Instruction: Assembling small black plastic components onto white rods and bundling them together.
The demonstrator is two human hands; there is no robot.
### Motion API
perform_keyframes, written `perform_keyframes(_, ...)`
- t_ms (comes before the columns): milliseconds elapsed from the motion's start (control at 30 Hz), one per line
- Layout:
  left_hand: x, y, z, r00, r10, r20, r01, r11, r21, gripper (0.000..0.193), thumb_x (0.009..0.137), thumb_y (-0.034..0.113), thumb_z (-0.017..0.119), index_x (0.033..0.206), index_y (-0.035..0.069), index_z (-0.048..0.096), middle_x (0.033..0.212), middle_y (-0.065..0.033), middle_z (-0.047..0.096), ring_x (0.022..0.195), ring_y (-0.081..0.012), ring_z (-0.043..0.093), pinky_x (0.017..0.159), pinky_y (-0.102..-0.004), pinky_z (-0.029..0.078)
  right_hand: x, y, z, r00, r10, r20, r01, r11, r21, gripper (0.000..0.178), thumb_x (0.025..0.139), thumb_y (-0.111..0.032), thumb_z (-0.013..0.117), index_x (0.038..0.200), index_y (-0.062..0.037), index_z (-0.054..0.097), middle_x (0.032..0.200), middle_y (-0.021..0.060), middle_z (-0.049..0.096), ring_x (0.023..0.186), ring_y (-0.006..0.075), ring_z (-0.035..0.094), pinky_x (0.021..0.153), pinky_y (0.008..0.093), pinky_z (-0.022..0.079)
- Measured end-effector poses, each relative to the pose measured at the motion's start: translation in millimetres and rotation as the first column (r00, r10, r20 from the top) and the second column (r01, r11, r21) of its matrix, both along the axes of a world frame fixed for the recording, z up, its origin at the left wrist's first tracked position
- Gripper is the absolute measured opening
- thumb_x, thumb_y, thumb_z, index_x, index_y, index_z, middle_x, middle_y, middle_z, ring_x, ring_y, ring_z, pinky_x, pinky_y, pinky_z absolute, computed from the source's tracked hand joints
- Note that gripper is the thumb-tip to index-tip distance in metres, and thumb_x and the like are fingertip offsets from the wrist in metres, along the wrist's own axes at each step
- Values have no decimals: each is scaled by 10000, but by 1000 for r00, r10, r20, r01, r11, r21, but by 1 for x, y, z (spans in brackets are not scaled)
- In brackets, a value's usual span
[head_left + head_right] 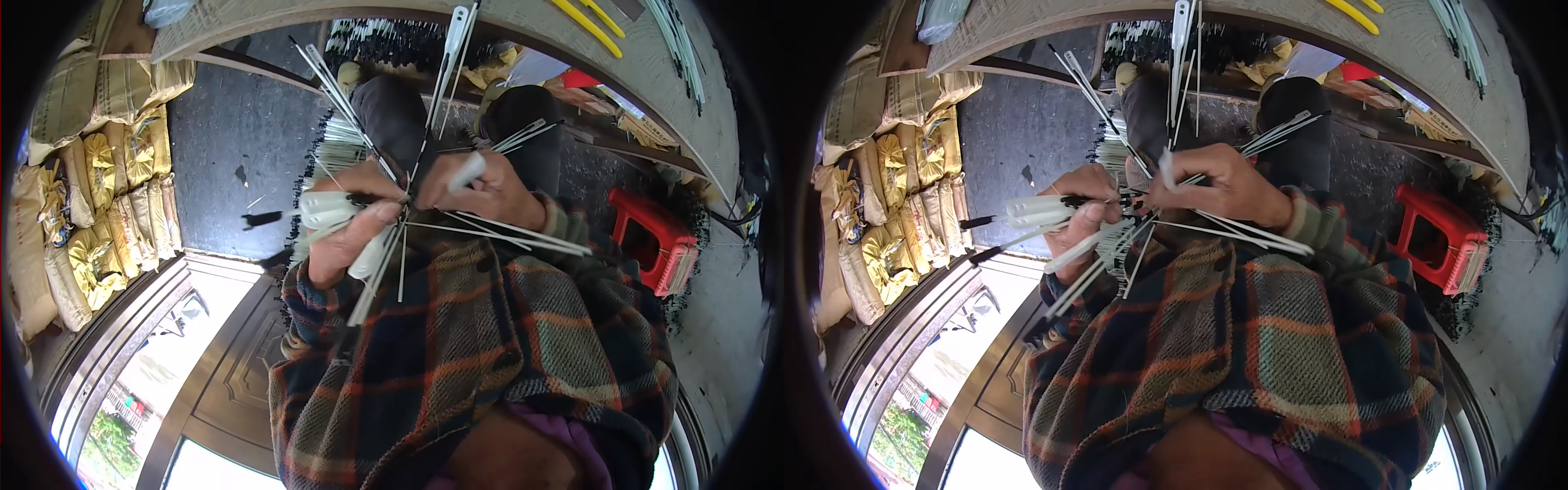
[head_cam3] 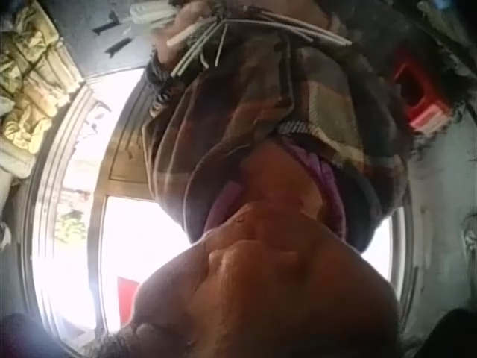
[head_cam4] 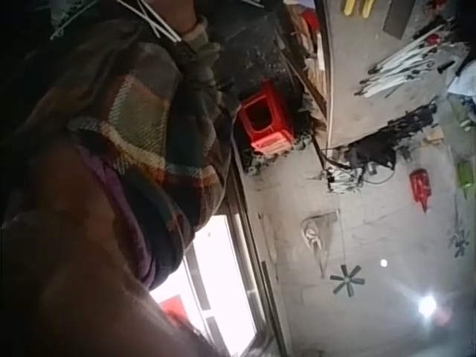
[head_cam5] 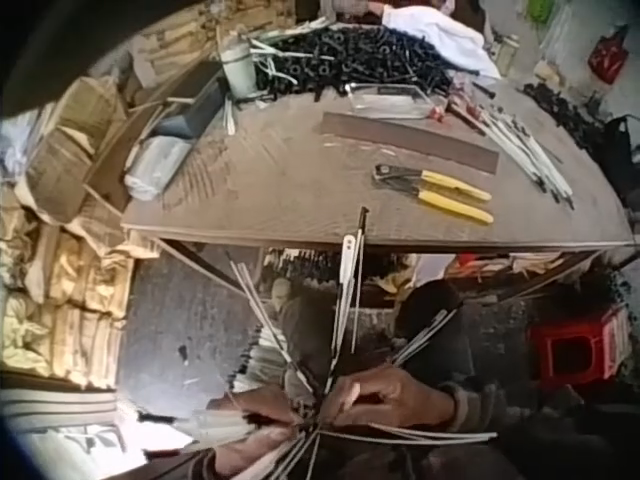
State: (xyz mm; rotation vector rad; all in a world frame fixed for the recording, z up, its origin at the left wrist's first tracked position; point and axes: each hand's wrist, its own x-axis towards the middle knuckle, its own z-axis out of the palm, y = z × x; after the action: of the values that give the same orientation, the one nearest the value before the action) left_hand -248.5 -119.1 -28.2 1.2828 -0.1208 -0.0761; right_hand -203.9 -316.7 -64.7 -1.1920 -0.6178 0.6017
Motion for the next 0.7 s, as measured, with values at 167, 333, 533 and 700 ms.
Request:
perform_keyframes(167, -2, 4, -6, 999, -29, 20, 27, 997, 71, 139, 701, 89, 667, 785, -18, 639, 730, -96, 617, 670, -173, 561, 680, -291, 431, -3, 11, 5, 980, -113, 163, 177, 872, -457, 140, 818, -121, 573, 855, 13, 561, 802, 105, 585, 679, 198, 572, 614, 297, 445)
perform_keyframes(333, -7, 14, -11, 996, -78, 43, 75, 995, 60, 193, 708, 146, 664, 787, -27, 635, 753, -109, 620, 700, -204, 570, 703, -319, 435, -12, -11, -10, 962, 190, 198, 15, 685, -728, 237, 797, -161, 589, 975, -13, 537, 694, 146, 582, 641, 288, 592, 565, 356, 438)
perform_keyframes(533, -4, 8, -5, 999, -26, 21, 27, 999, -47, 227, 712, 176, 666, 780, -38, 631, 730, -119, 609, 702, -220, 569, 721, -337, 429, -14, -15, -13, 972, 211, 103, -38, 575, -817, 258, 762, -218, 608, 945, -39, 571, 735, 144, 593, 666, 319, 588, 557, 378, 431)
perform_keyframes(700, -4, 9, -8, 995, -65, 70, 62, 997, 43, 226, 718, 182, 663, 783, -33, 633, 710, -113, 601, 666, -209, 555, 676, -325, 425, -19, -14, -25, 891, 388, 236, 7, 508, -861, 264, 729, -248, 602, 908, -55, 603, 768, 122, 606, 708, 302, 591, 588, 380, 432)
